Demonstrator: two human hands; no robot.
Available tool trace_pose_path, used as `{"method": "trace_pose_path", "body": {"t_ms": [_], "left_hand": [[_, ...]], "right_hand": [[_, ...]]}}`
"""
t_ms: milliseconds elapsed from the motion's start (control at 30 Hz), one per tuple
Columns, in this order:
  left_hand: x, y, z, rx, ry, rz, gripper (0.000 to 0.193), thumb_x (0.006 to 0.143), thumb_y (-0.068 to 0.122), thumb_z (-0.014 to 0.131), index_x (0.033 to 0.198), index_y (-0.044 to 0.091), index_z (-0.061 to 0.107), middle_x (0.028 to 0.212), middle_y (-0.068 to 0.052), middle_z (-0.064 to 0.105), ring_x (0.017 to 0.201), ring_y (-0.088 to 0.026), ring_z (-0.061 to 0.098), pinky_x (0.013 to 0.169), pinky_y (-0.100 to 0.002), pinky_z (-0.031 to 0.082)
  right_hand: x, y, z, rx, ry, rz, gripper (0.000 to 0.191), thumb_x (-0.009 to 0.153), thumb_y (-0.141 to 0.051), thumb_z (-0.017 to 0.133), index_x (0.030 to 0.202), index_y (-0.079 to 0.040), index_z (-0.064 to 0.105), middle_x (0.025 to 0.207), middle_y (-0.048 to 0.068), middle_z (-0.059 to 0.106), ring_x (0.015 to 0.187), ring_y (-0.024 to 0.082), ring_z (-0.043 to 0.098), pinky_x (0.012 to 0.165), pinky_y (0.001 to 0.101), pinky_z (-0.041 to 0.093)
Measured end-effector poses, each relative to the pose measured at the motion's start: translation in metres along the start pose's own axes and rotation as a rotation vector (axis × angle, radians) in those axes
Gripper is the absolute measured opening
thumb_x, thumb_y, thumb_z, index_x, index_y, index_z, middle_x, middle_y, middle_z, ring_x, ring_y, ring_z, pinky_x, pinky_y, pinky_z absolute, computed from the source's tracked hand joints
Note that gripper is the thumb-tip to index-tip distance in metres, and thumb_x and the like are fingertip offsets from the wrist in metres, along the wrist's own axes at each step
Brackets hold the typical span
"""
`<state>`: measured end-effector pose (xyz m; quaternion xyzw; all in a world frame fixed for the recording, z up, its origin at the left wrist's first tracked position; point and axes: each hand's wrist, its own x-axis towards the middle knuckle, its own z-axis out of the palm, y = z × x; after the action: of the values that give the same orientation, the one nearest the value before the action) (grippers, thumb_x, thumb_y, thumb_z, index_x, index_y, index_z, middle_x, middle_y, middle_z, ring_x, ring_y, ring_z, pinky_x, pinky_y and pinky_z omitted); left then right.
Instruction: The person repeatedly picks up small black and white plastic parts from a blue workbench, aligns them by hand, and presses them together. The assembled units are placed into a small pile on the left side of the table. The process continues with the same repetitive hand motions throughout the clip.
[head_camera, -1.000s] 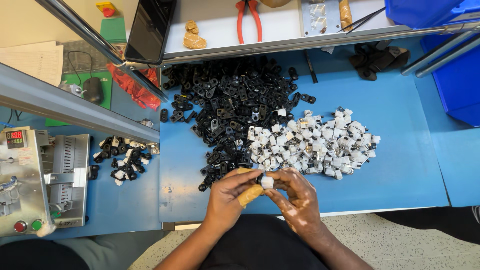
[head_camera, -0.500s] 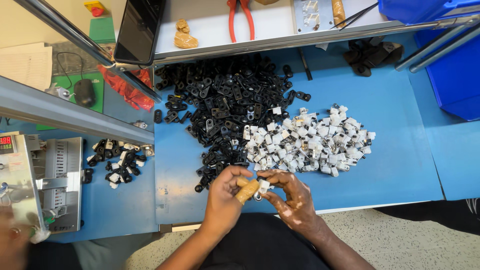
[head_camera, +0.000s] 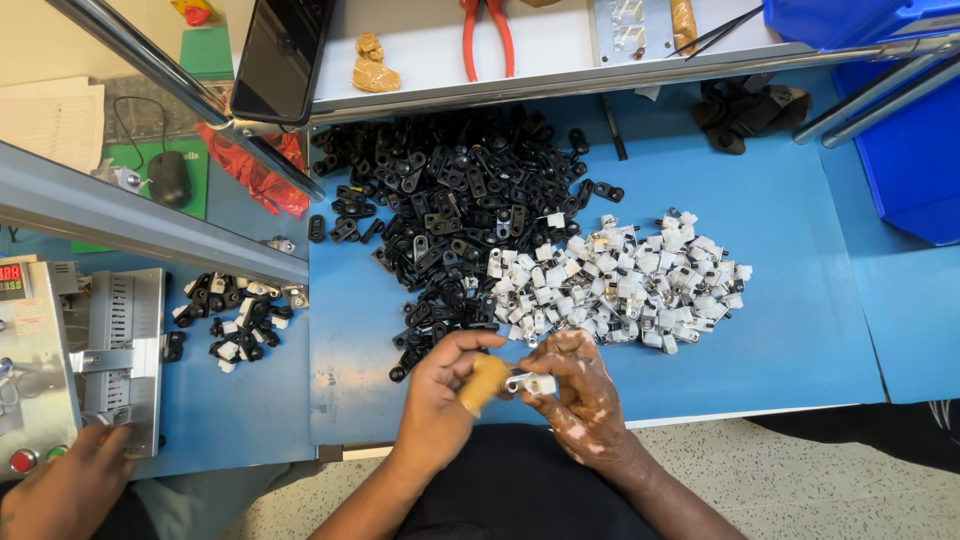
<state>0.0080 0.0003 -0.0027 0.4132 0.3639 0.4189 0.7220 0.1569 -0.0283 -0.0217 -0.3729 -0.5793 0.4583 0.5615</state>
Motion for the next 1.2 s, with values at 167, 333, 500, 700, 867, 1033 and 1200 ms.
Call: {"method": "trace_pose_path", "body": {"t_ms": [167, 333, 500, 700, 867, 1033, 1200], "left_hand": [[-0.001, -0.003, 0.001, 0.068, 0.071, 0.027, 0.018, 0.074, -0.003, 0.052, 0.091, -0.002, 0.047, 0.073, -0.007, 0.059, 0.065, -0.01, 0.056, 0.059, -0.021, 0.048], [0.001, -0.007, 0.001, 0.019, 0.075, 0.01, 0.024, 0.07, -0.003, 0.055, 0.094, -0.001, 0.048, 0.071, -0.006, 0.056, 0.064, -0.01, 0.053, 0.059, -0.021, 0.043], [0.0, -0.002, 0.002, 0.112, 0.073, 0.139, 0.019, 0.072, -0.005, 0.052, 0.09, -0.002, 0.049, 0.078, -0.007, 0.056, 0.071, -0.012, 0.053, 0.063, -0.022, 0.044], [-0.002, 0.005, 0.004, 0.112, 0.088, 0.12, 0.028, 0.07, -0.006, 0.048, 0.098, 0.0, 0.048, 0.08, -0.007, 0.058, 0.073, -0.011, 0.056, 0.067, -0.021, 0.044], [0.0, 0.007, 0.008, 0.18, 0.093, 0.199, 0.023, 0.073, -0.006, 0.05, 0.095, -0.003, 0.049, 0.083, -0.009, 0.059, 0.076, -0.012, 0.056, 0.067, -0.021, 0.044], [0.005, 0.011, 0.015, 0.117, -0.02, 0.406, 0.034, 0.07, -0.001, 0.056, 0.102, -0.003, 0.045, 0.091, -0.008, 0.051, 0.086, -0.012, 0.051, 0.078, -0.022, 0.041], [0.012, 0.014, 0.014, 0.207, 0.047, 0.294, 0.024, 0.073, -0.003, 0.059, 0.095, -0.003, 0.049, 0.084, -0.009, 0.055, 0.077, -0.012, 0.053, 0.068, -0.022, 0.044]], "right_hand": [[0.003, 0.0, 0.0, -0.21, 0.066, -0.041, 0.015, 0.073, -0.007, 0.059, 0.086, -0.004, 0.052, 0.087, 0.006, 0.04, 0.08, 0.014, 0.044, 0.069, 0.0252, 0.041], [0.009, -0.005, -0.001, -0.246, 0.069, -0.094, 0.014, 0.073, -0.005, 0.059, 0.084, -0.006, 0.051, 0.083, 0.005, 0.044, 0.078, 0.014, 0.044, 0.069, 0.0261, 0.04], [0.013, -0.009, 0.003, -0.418, 0.109, -0.166, 0.018, 0.068, -0.007, 0.062, 0.084, -0.005, 0.053, 0.084, 0.004, 0.047, 0.079, 0.013, 0.046, 0.067, 0.0247, 0.041], [0.011, -0.003, 0.003, -0.051, 0.149, -0.075, 0.017, 0.071, 0.0, 0.061, 0.085, -0.003, 0.053, 0.088, 0.007, 0.04, 0.082, 0.014, 0.047, 0.068, 0.0249, 0.042], [0.013, -0.001, 0.01, -0.051, 0.231, -0.068, 0.016, 0.071, -0.001, 0.06, 0.083, -0.003, 0.052, 0.086, 0.005, 0.04, 0.078, 0.013, 0.045, 0.068, 0.0241, 0.044], [0.014, -0.011, 0.007, 0.014, 0.242, -0.052, 0.019, 0.072, -0.002, 0.06, 0.09, -0.002, 0.053, 0.099, 0.014, 0.047, 0.086, 0.018, 0.053, 0.072, 0.0258, 0.052], [0.014, -0.021, 0.002, -0.308, 0.026, -0.211, 0.03, 0.067, -0.007, 0.066, 0.092, -0.003, 0.049, 0.109, 0.017, 0.049, 0.101, 0.024, 0.052, 0.077, 0.0276, 0.053]]}}
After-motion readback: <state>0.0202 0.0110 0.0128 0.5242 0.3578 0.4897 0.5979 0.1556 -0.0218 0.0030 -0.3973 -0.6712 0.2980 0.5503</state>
